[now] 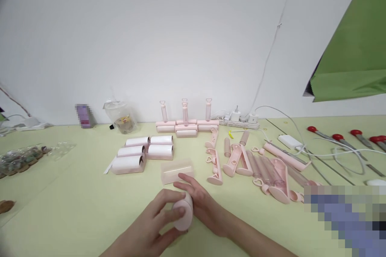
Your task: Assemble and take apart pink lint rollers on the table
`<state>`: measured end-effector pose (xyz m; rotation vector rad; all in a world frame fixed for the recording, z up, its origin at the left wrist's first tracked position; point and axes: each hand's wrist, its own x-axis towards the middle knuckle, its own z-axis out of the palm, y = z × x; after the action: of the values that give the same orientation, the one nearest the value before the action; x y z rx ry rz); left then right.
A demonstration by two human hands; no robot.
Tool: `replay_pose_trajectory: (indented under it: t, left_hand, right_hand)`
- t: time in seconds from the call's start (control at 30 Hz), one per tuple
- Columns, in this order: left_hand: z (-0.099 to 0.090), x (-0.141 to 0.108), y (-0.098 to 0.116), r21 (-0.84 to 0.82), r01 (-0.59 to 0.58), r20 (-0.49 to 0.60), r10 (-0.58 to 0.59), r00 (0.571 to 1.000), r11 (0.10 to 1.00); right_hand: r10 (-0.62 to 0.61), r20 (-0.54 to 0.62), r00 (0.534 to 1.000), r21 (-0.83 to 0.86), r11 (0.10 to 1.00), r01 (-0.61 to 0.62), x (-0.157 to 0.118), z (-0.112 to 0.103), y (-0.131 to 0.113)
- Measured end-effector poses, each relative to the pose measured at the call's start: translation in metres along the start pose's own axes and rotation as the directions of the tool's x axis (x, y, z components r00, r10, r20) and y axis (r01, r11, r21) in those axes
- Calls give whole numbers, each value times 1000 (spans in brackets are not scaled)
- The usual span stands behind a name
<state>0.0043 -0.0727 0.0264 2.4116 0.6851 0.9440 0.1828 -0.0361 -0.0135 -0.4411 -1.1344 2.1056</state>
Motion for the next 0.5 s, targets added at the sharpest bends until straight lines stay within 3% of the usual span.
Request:
replay_pose_trajectory:
  t: [0.1,0.17,0.23,0.27,0.33,0.37,0.43,0.5]
  left_hand:
    - [3,-5,1,-27,12,-3,-12,1000,1000]
    - [6,-7,-4,-134,47,-30,-52,998,990]
    - [10,-6,-10,-372,125,-152,-193,969,920]
    - [13,-3,-13,-496,155,-217,-295,930,854]
    - [18,5,-14,-720,207,-251,-527,812,662]
    - [21,10,-12,-808,241,-188,-623,759,538]
    - [25,19,-6,-897,362,70,-727,683,253]
    - [29,24,0,-890,456,302,-747,593,3]
  right_hand:
    - [6,53,999,-215,977,5,-1,1,-5]
    - [-7,54,998,-356,934,26,-2,3,-13]
    - [-109,1,994,-539,838,92,-4,7,-23]
    - [-189,-13,982,-642,754,136,-5,11,-27]
    - [-333,29,943,-814,539,215,-7,19,-33]
    - [-369,78,926,-865,436,247,-7,24,-34]
    - [-340,184,922,-903,312,295,-7,32,-35]
    - [-255,220,942,-909,296,292,-7,35,-39]
